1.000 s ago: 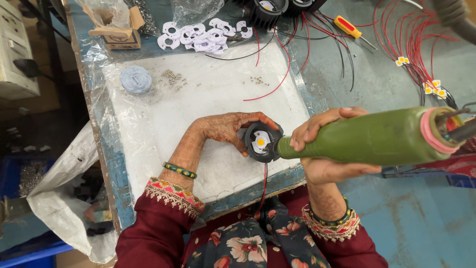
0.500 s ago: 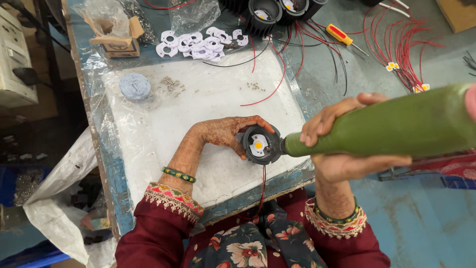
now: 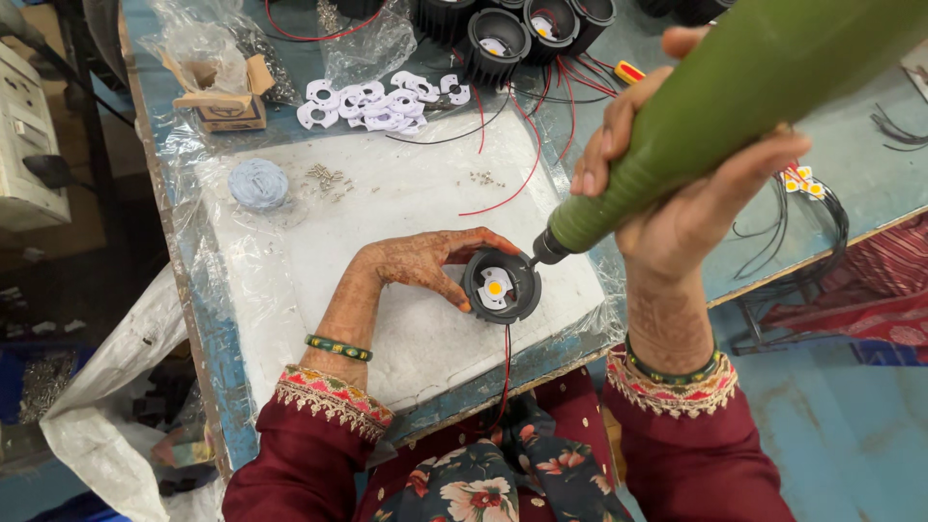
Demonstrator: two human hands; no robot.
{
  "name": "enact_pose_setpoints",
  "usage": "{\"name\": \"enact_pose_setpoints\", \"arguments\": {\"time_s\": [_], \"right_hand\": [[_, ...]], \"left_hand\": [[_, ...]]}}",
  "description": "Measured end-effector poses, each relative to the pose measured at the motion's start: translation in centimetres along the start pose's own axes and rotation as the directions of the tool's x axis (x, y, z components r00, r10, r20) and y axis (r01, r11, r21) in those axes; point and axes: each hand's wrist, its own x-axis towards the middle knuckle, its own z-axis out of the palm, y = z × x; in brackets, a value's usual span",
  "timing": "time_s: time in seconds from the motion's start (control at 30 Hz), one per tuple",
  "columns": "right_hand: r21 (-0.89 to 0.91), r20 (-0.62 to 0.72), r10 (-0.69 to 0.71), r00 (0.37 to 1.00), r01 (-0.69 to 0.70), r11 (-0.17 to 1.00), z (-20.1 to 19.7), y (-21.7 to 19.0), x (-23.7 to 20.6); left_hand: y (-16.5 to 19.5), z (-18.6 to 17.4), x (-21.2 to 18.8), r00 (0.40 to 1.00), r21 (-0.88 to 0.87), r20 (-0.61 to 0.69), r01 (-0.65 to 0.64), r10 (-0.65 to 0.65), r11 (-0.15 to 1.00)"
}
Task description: The person assembles LED bulb components at a factory workbench. They hold a black heat-sink housing, use a green-handled screwdriver on the LED module inside it, wipe parts with a cloth, place white insulator discs into the housings, and arrange finished housings in rows on the table.
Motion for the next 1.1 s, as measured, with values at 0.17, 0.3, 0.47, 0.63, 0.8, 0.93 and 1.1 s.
{"name": "enact_pose_setpoints", "arguments": {"time_s": [0.17, 0.3, 0.47, 0.63, 0.8, 0.93, 1.1], "right_hand": [[0.046, 0.021, 0.001, 1.000, -0.002, 0.999, 0.1, 0.5, 1.1], [0.021, 0.000, 0.004, 1.000, -0.004, 1.000, 0.5, 1.8, 1.6], [0.065, 0.014, 0.005, 1.000, -0.006, 0.998, 1.1, 3.9, 2.4], [0.066, -0.018, -0.001, 1.000, 0.002, 0.998, 1.3, 5.1, 2.0], [0.151, -0.015, 0.021, 1.000, -0.019, 0.988, 0.4, 4.5, 0.1], [0.155, -0.044, 0.024, 0.999, -0.017, 0.988, 0.4, 4.8, -2.3], [0.188, -0.075, 0.049, 0.996, -0.034, 0.982, 1.0, 6.1, -4.6]], "left_hand": [[0.6, -0.4, -0.9, 0.995, -0.069, -0.034, -0.091, 0.089, 0.993], [0.9, -1.1, -1.2, 0.948, 0.211, -0.307, -0.015, 0.081, 0.977], [-0.5, -0.8, 0.7, 0.907, 0.243, -0.386, -0.075, 0.167, 0.967], [-1.7, -1.1, 1.2, 0.850, 0.256, -0.522, 0.072, 0.075, 0.964], [-1.6, -0.9, 0.9, 0.716, 0.545, -0.698, 0.502, 0.032, 0.671], [-0.7, -0.7, 0.4, 0.807, 0.501, -0.584, 0.270, 0.091, 0.822], [0.4, -1.1, -1.1, 0.983, 0.256, -0.182, 0.029, 0.019, 0.966]]}}
